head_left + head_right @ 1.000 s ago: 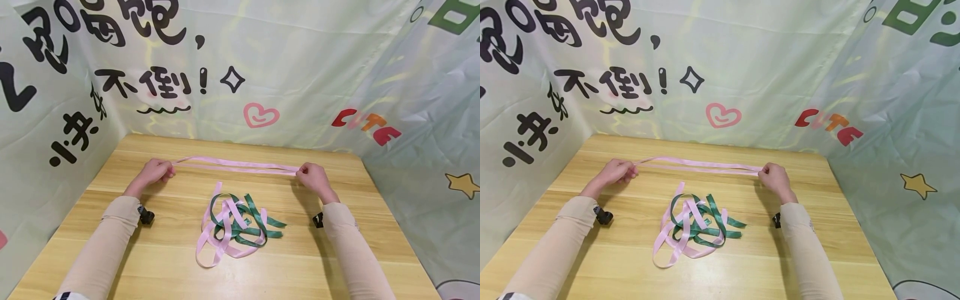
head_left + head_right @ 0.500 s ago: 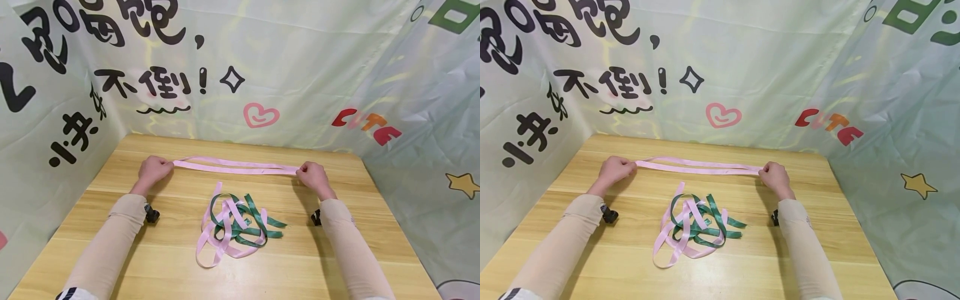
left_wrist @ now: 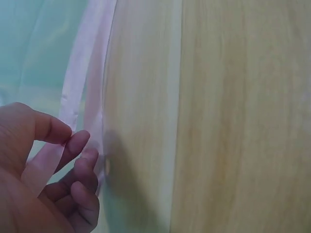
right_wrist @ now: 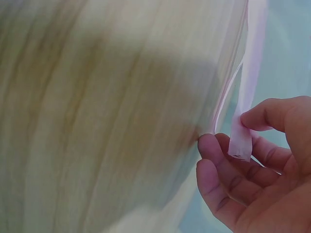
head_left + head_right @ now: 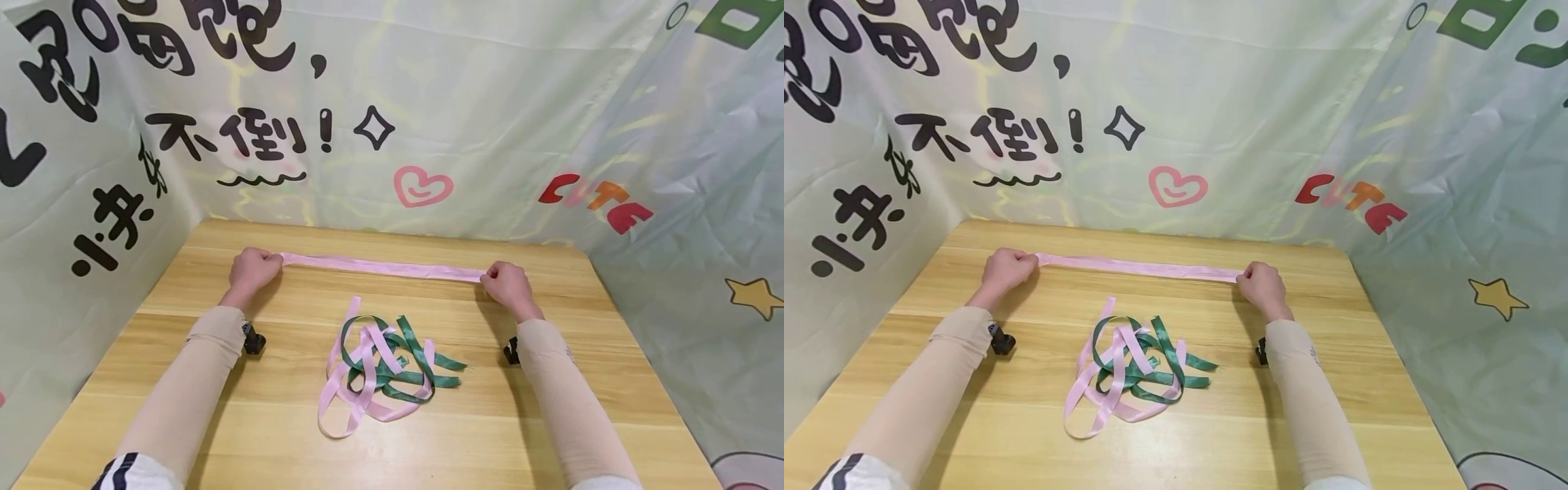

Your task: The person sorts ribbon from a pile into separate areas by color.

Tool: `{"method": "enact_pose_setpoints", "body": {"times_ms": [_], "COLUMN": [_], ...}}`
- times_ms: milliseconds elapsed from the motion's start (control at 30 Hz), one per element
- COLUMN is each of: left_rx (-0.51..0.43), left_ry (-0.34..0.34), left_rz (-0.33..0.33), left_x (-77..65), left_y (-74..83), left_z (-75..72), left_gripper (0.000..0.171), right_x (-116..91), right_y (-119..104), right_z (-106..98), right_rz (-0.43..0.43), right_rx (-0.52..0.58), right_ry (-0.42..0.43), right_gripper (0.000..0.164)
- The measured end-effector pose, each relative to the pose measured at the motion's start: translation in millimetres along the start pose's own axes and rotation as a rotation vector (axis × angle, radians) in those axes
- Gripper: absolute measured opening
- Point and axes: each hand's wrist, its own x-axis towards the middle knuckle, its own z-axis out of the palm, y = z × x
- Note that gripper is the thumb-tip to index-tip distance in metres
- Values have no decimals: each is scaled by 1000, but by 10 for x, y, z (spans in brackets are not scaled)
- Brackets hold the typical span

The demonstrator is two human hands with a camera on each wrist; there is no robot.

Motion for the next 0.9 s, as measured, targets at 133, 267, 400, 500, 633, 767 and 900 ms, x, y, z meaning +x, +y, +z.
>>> {"method": "enact_pose_setpoints", "body": {"times_ms": [133, 267, 400, 500, 633, 767, 900], "left_rx": [-20, -25, -9, 6, 45, 93, 127], "left_ry": [46, 83, 91, 87, 72, 64, 59], "left_rz": [11, 30, 14, -10, -16, 1, -1], "left_x": [37, 64, 67, 60, 50, 43, 50], "left_y": [-30, -59, -73, -70, -75, -103, -121], "left_z": [26, 58, 69, 60, 40, 30, 29], "left_gripper": [41, 40, 39, 37, 33, 30, 26], "right_x": [12, 9, 5, 5, 17, 37, 62], "right_y": [-19, -30, -34, -43, -60, -61, -54], "right_z": [28, 52, 55, 48, 44, 57, 79], "right_rz": [-8, -26, -37, -37, -42, -41, -43], "right_rx": [-7, -9, -15, -16, -22, -38, -58], "right_ry": [1, 7, 18, 15, 2, 5, 11], "right_gripper": [22, 22, 21, 20, 19, 17, 15]}}
